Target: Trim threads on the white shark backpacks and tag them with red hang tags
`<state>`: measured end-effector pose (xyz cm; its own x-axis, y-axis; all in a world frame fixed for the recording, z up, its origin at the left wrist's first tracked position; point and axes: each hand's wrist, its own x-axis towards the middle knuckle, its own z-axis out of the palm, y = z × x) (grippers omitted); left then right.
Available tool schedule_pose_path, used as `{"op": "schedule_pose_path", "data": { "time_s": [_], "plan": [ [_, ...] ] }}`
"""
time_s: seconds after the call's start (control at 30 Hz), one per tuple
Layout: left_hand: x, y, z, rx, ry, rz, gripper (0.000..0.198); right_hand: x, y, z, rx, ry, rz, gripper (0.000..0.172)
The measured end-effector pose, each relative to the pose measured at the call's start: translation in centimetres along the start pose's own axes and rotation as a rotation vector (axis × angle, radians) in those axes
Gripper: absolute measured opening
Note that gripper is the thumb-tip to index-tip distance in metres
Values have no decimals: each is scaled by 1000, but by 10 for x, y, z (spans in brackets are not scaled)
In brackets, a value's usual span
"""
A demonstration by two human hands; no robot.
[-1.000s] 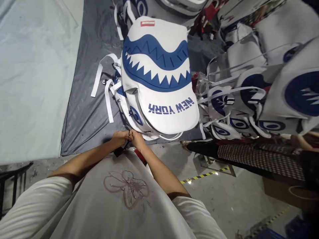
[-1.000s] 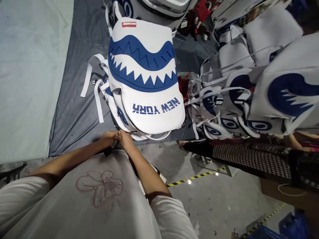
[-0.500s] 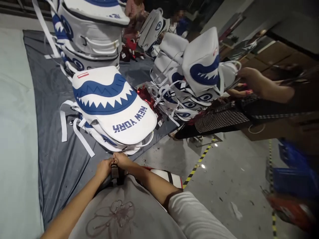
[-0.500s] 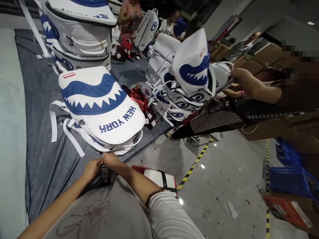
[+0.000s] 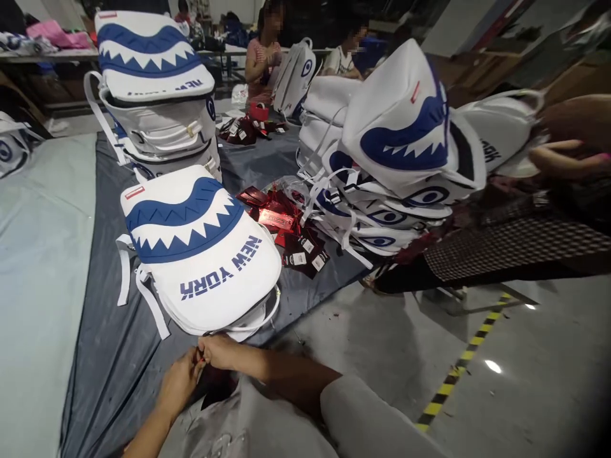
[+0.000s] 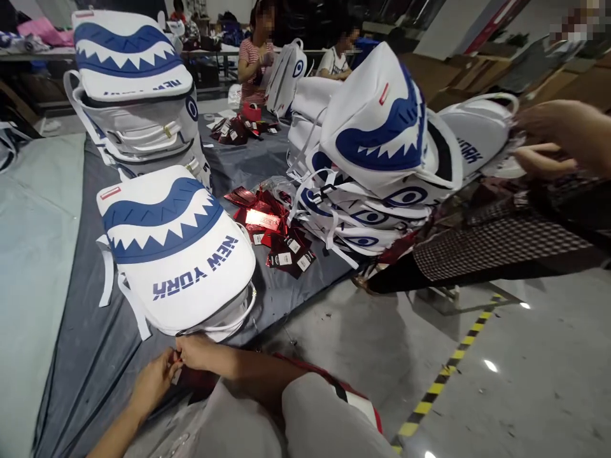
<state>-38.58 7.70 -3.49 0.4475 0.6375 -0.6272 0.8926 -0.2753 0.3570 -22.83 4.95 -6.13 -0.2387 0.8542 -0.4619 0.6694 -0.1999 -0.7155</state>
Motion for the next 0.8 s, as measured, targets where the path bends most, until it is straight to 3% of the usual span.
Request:
{"op": "schedule_pose_path", "data": {
  "time_s": [0.1, 0.27, 0.43, 0.6, 0.7, 0.8],
  "plan": [
    [-8, 14, 11, 21, -16, -85, 30, -4, 3, -6, -14, -42, -31, 24],
    [-21, 32, 23, 234, 128, -177, 35, -11, 4, -14, -27, -78, -49, 22],
    [-25, 34, 27, 187, 69, -152, 38, -12, 6, -14, -19, -93, -57, 22],
    [-24, 37, 30, 221, 143, -219, 33, -11, 8, -14, 16, -109, -65, 19],
    [-25, 35, 29, 138, 78, -172, 33, -11, 9, -14, 62, -114, -81, 21],
    [-25, 35, 26, 241, 82, -198, 36, -10, 10, -11, 100, -108, -79, 15]
  ]
}}
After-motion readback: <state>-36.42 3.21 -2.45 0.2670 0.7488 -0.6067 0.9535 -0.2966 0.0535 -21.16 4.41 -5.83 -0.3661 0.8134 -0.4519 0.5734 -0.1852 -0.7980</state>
